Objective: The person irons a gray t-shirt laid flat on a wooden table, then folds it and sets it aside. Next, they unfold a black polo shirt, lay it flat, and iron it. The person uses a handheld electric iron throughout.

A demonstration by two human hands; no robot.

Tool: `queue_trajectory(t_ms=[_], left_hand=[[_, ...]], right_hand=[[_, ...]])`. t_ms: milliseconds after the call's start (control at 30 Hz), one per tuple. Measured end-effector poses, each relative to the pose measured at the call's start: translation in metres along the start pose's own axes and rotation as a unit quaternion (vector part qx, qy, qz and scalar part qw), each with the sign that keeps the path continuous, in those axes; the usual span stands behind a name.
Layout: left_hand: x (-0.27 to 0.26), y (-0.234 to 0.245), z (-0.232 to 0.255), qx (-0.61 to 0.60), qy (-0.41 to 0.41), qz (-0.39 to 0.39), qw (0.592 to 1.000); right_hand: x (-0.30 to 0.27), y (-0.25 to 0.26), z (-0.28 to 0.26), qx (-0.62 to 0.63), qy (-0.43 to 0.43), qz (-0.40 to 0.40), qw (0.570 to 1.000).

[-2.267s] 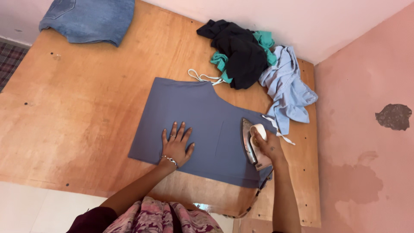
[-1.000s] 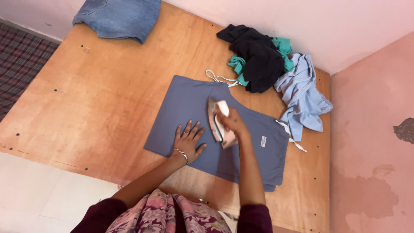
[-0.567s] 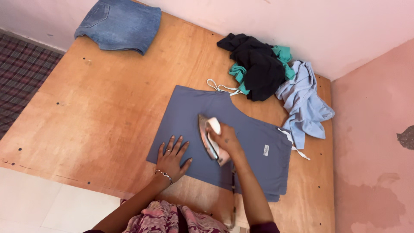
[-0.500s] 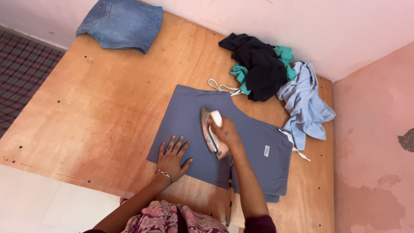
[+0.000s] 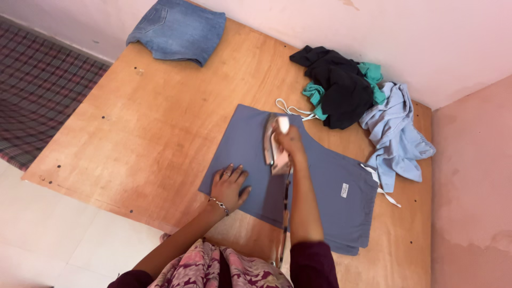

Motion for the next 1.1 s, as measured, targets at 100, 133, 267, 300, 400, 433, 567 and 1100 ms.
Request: queue_trajectory(t_ms=[100,133,267,300,400,433,567,1100], left_hand=[[0.020,-0.002,-0.011,-0.004,0.089,-0.077,0.993],[0.019,-0.001,-0.015,-0.004,0.085,-0.016,0.996],[0.020,0.003,-0.027,0.012,0.065,0.116,0.991],[0.019,0.002,-0.026,0.019,0.063,0.115,0.991],[0.022,0.003,-0.028,0.008,0.074,0.090,0.993],[0.022,0.003,-0.027,0.009,0.072,0.094,0.993],[0.021,0.005,-0.026,0.010,0.071,0.103,0.992],[0.020,0.009,-0.027,-0.012,0.083,0.085,0.993]], right_hand=[[-0.044,-0.013,-0.014,-0.088,-0.015,-0.067,0.994],[-0.063,-0.020,-0.015,-0.102,0.018,-0.088,0.991],[-0.099,-0.040,-0.023,-0.154,0.023,-0.131,0.979],[-0.100,-0.043,-0.023,-0.177,0.049,-0.121,0.975],[-0.081,-0.049,-0.022,-0.222,0.115,-0.089,0.964],[-0.076,-0.053,-0.020,-0.231,0.133,-0.081,0.960],[-0.031,-0.064,-0.030,-0.207,0.095,-0.059,0.972],[0.025,-0.012,0.006,-0.170,0.008,0.115,0.979]])
Point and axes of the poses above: each hand's wrist, its own x-axis towards the middle knuckle, its own y-axis out of the back of the hand, z = x × y, the point moved 1 cm from there along x, towards the middle knuckle, and after that the axes turned 4 degrees about x, right-handed, at the moved point
